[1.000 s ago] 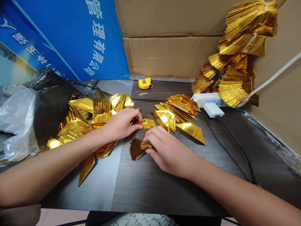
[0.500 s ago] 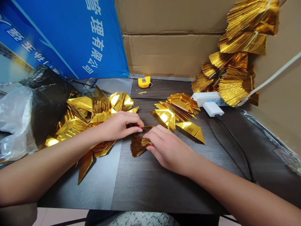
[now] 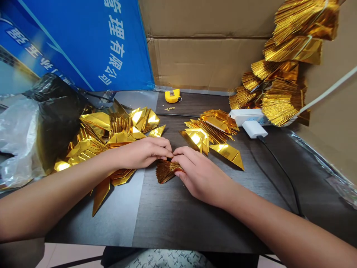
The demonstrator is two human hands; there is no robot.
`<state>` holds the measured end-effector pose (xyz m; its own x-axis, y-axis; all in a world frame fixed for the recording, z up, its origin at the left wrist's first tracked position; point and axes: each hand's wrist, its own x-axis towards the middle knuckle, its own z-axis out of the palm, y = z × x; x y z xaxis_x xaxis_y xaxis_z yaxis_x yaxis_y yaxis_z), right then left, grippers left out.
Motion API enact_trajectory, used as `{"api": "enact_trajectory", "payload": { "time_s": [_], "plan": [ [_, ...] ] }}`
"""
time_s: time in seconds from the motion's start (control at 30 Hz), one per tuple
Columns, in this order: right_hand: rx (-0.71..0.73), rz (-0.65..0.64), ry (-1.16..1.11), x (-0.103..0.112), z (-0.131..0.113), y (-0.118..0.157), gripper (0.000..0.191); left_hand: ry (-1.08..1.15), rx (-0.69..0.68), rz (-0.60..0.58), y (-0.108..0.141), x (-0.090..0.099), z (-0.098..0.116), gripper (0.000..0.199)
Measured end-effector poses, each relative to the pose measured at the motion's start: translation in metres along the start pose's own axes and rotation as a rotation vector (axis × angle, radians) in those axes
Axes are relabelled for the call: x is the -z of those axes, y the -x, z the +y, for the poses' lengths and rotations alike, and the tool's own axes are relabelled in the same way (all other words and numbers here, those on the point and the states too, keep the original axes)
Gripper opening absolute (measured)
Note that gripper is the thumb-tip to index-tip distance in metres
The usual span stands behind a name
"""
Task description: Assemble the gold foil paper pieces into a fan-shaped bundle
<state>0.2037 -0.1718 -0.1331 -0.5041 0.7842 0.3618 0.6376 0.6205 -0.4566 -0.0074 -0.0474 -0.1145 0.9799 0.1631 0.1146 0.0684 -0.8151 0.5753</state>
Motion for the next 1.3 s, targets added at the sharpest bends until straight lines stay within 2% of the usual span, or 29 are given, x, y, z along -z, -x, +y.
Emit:
{"api": "enact_trajectory", "payload": {
  "time_s": [0.2, 0.4, 0.6, 0.83, 1.07, 1.3],
  "plan": [
    [-0.025, -0.019, -0.044, -0.006, 0.005, 0.002, 0.022, 0.003, 0.025, -0.032, 0.001, 0.003, 0.001, 0.031],
    [-0.052, -0.037, -0.014, -0.014, 0.010, 0.006, 0.051, 0.070, 0.029, 0.052, 0.002, 0.002, -0.006, 0.018],
    [-0.063, -0.059, -0.003, -0.013, 0.009, 0.006, 0.047, 0.163, 0.056, 0.062, 0.003, 0.005, -0.007, 0.017],
    [-0.069, -0.093, 0.034, -0.012, 0.007, 0.005, 0.057, 0.160, 0.139, 0.074, 0.003, 0.007, -0.004, 0.008],
    [-0.024, -0.106, 0.022, -0.015, 0.009, 0.007, 0.060, 0.200, 0.116, 0.063, 0.001, 0.007, -0.007, 0.007],
    [-0.030, -0.122, 0.025, -0.014, 0.008, 0.006, 0.069, 0.270, 0.218, 0.047, -0.001, 0.003, -0.011, 0.005]
  ]
}}
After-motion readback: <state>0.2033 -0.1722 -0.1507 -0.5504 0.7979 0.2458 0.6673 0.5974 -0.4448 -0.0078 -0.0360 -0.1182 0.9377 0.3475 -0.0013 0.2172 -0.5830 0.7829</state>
